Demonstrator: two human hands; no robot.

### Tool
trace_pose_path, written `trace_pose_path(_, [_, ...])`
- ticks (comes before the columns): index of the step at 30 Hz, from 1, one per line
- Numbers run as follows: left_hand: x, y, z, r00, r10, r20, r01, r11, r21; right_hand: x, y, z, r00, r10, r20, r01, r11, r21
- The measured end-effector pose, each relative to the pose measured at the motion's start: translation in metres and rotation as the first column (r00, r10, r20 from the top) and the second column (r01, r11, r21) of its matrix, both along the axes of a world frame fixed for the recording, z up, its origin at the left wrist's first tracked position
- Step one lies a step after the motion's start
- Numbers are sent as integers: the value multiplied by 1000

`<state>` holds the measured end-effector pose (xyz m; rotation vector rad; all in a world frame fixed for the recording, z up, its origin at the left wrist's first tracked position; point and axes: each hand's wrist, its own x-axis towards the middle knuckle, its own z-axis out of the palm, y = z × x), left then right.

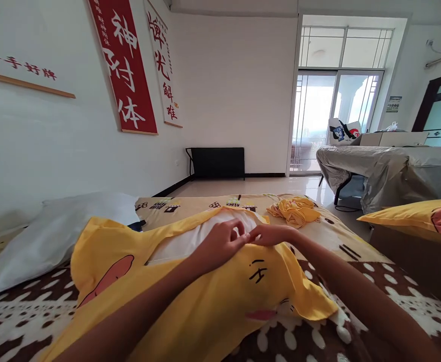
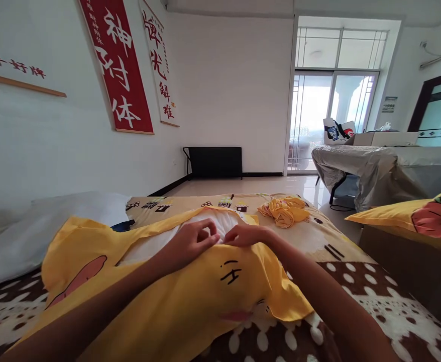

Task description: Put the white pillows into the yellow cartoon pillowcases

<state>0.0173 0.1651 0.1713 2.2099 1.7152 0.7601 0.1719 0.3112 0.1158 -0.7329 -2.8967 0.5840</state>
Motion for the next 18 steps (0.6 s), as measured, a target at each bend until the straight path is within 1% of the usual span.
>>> trace_pose_path(1, [-17,1,3,999,36,-14,-36,999,-28,12,7,-1,999,-38,20,36,998,57])
trace_pose_path(2, [-36,0,5,997,41,-62,-46,996,-82,24,14,-3,996,-86,26,83,991,103])
trace_pose_path(4, [-76,-2,3,975,-10,-221,-38,977,-209,43,22,-13,983,-181,24,172,964,203])
trace_pose_path(5, [-94,-3,1,949,-8,-315,-65,973,-221,49,25,-16,977,-215,18,203,946,253])
trace_pose_path(6, [-111,-4,0,922,23,-387,-116,969,-220,51,25,-17,972,-233,9,219,928,300])
trace_pose_path(7, [-125,-6,1,900,75,-430,-177,963,-203,52,25,-14,971,-239,-1,225,913,341])
trace_pose_path(8, [-137,-8,6,877,134,-460,-236,957,-170,50,24,-5,971,-238,-16,226,899,374])
trace_pose_path(9, [-145,-11,13,859,204,-469,-294,947,-127,48,22,9,973,-229,-39,224,883,413])
trace_pose_path(11, [-154,-19,36,818,374,-436,-411,912,11,43,16,49,969,-204,-136,245,822,514])
trace_pose_path(12, [-154,-23,50,787,470,-401,-470,876,104,41,12,70,959,-173,-224,276,750,602])
trace_pose_path(13, [-153,-27,63,743,565,-360,-528,824,205,40,8,88,927,-147,-346,354,655,668])
trace_pose_path(14, [-150,-30,75,698,644,-314,-568,765,305,38,3,102,875,-136,-465,452,572,684])
trace_pose_path(15, [-148,-32,85,664,697,-270,-584,709,394,37,-1,109,846,-130,-518,500,533,682])
trace_pose_path(16, [-146,-31,92,647,721,-247,-573,674,467,36,-4,110,839,-140,-526,512,529,677])
trace_pose_path(17, [-144,-29,96,646,721,-249,-536,661,524,36,-6,106,859,-158,-487,485,554,676])
trace_pose_path(18, [-143,-25,97,658,703,-271,-475,666,575,38,-7,99,894,-170,-415,429,596,679])
